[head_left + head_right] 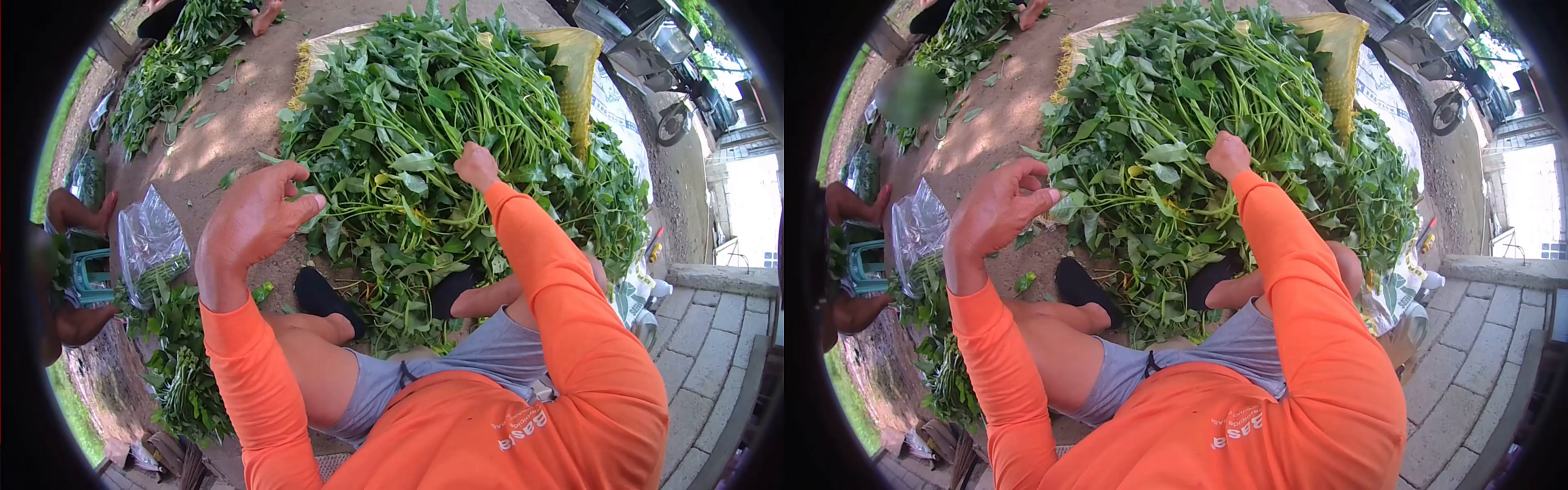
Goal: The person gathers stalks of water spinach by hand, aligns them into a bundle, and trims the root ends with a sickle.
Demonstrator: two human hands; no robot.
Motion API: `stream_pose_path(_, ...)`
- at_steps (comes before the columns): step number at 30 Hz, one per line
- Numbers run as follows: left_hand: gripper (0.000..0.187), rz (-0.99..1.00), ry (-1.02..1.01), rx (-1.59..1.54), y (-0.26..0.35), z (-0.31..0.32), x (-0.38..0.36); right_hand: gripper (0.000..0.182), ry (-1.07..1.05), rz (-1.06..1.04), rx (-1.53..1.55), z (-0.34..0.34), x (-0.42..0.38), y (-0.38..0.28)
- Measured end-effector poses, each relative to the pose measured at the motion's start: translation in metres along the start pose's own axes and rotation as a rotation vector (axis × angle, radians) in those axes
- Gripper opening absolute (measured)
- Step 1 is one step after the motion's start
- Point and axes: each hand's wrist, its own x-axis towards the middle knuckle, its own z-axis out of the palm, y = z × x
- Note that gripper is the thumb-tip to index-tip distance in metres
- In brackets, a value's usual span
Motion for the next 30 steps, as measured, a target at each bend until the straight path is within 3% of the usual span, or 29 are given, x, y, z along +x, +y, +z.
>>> stream_pose_path(3,0.055,0.007,0.019,0.030,-0.006,-0.001,0.003,0.031,0.035,-0.037,0.104,-0.026,0.004,-0.003)
stream_pose_path(5,0.055,-0.024,0.004,0.021,-0.004,-0.007,0.002,0.028,-0.082,-0.051,0.243,-0.051,0.021,0.002)
stream_pose_path(7,0.055,-0.016,0.005,0.029,-0.001,-0.006,0.001,0.022,-0.394,-0.020,0.743,-0.091,0.016,0.002)
stream_pose_path(11,0.054,0.034,0.064,0.049,-0.005,-0.004,-0.003,0.019,-0.461,0.004,1.346,-0.158,-0.041,-0.025)
stream_pose_path(14,0.055,0.032,0.031,0.034,-0.003,0.000,-0.002,0.022,-0.770,-0.031,1.303,-0.145,-0.044,-0.006)
stream_pose_path(17,0.057,0.034,0.028,0.044,0.001,-0.002,-0.006,0.030,-0.515,0.033,0.863,-0.156,-0.065,-0.020)
stream_pose_path(18,0.057,0.041,0.029,0.052,0.003,-0.002,-0.007,0.030,-0.375,-0.019,0.953,-0.160,-0.081,-0.022)
stream_pose_path(21,0.059,0.068,0.053,0.030,-0.002,0.000,-0.009,0.022,-0.324,-0.042,0.583,-0.172,-0.068,-0.023)
stream_pose_path(22,0.060,0.040,0.034,0.033,-0.002,-0.003,-0.010,0.017,-0.170,-0.079,0.574,-0.175,-0.076,-0.025)
stream_pose_path(25,0.060,-0.005,-0.018,0.035,0.002,-0.006,-0.011,0.019,-0.208,-0.028,0.688,-0.182,-0.081,-0.027)
stream_pose_path(29,0.051,0.099,0.047,0.012,0.001,-0.005,-0.011,0.023,-0.087,-0.176,0.526,-0.196,-0.086,-0.022)
stream_pose_path(30,0.047,0.133,0.061,0.010,0.001,0.001,-0.012,0.024,-0.181,-0.186,0.633,-0.206,-0.095,-0.027)
